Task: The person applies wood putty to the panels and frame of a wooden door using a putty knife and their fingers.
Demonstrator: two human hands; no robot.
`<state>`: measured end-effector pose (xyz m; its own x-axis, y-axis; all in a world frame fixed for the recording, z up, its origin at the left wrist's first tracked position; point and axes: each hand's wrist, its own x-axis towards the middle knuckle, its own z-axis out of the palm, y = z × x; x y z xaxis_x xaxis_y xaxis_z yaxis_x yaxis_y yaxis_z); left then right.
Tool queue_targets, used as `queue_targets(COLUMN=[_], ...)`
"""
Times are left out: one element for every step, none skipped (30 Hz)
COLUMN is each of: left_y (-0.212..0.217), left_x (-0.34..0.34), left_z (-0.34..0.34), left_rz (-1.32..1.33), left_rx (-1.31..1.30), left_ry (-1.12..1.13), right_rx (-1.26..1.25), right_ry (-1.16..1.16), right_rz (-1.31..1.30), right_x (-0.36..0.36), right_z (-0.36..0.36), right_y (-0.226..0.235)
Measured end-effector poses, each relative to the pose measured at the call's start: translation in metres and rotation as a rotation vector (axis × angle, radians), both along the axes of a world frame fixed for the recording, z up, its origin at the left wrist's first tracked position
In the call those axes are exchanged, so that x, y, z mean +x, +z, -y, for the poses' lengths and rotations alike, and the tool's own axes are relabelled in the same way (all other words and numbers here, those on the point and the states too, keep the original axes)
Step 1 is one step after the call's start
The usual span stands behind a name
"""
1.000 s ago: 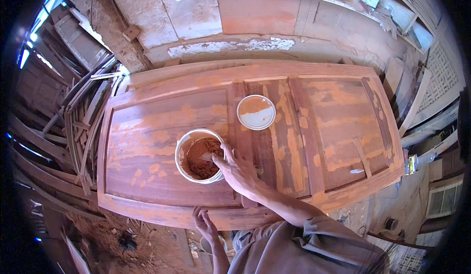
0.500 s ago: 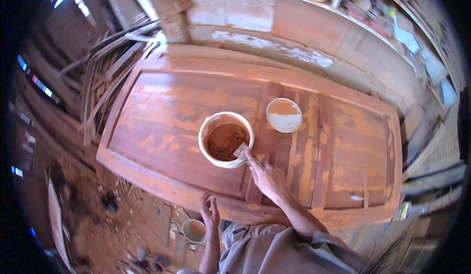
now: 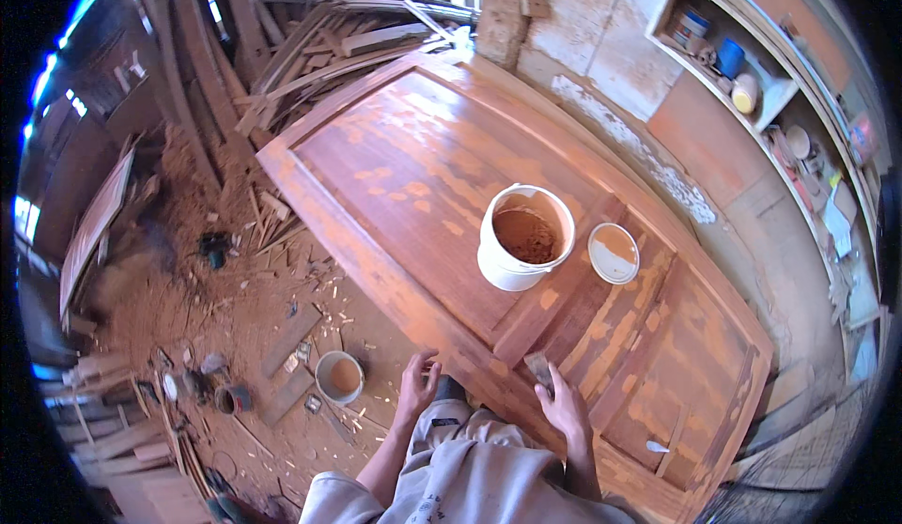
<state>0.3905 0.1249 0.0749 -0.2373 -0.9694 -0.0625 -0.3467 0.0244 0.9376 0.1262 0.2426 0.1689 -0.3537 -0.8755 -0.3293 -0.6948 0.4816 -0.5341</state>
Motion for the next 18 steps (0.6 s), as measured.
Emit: queue_targets(left_y=[-0.004,-0.016,-0.028,-0.040,-0.053,-0.070,-0.096,-0.116,-0.129,-0.132,-0.134,-0.139,-0.147,-0.148,-0.148,-0.143,-0.133,-0.131], left_x=[0.010,0.022,0.035,0.049,0.065,0.084,0.113,0.139,0.160,0.174,0.190,0.211,0.232,0.237,0.241,0.238,0.236,0.236], left_z=[-0.011,-0.025,-0.039,-0.055,-0.072,-0.090,-0.114,-0.141,-0.164,-0.181,-0.202,-0.228,-0.254,-0.265,-0.276,-0.288,-0.294,-0.299], left_rz=[-0.004,0.025,0.051,0.057,0.145,0.234,0.338,0.459,0.570,0.628,0.690,0.694,0.691,0.680,0.681,0.638,0.599,0.599], left_rx=[-0.004,0.045,0.095,0.103,0.147,0.194,0.246,0.318,0.384,0.514,0.649,0.655,0.659,0.659,0.660,0.661,0.659,0.658], left_ry=[0.031,0.046,0.059,0.089,0.069,0.044,0.028,-0.045,-0.123,-0.175,-0.221,-0.203,-0.135,-0.083,-0.077,0.006,0.091,0.095], right_rx=[0.040,0.084,0.084,0.139,0.196,0.205,0.130,0.052,0.075,0.073,0.098,0.122,0.076,0.075,0.108,0.141,0.024,0.022], right_ry=[0.020,0.045,0.080,0.051,0.019,0.040,0.059,0.072,0.031,0.037,0.020,0.007,0.032,0.038,0.041,0.041,0.102,0.105], right_rz=[-0.059,-0.116,-0.118,-0.056,0.006,0.016,0.020,0.013,0.025,0.015,0.051,0.097,0.102,0.102,0.117,0.125,0.059,0.060], right_x=[-0.001,0.000,-0.001,0.003,0.009,0.015,0.023,0.026,0.032,0.035,0.041,0.048,0.054,0.058,0.064,0.067,0.071,0.069], right_z=[-0.021,-0.031,-0.039,-0.047,-0.056,-0.063,-0.069,-0.075,-0.082,-0.088,-0.093,-0.099,-0.109,-0.117,-0.123,-0.132,-0.142,-0.153], right_y=[-0.020,-0.025,-0.029,-0.023,-0.020,-0.020,-0.019,-0.019,-0.018,-0.017,-0.014,-0.013,-0.021,-0.022,-0.022,-0.024,-0.043,-0.058])
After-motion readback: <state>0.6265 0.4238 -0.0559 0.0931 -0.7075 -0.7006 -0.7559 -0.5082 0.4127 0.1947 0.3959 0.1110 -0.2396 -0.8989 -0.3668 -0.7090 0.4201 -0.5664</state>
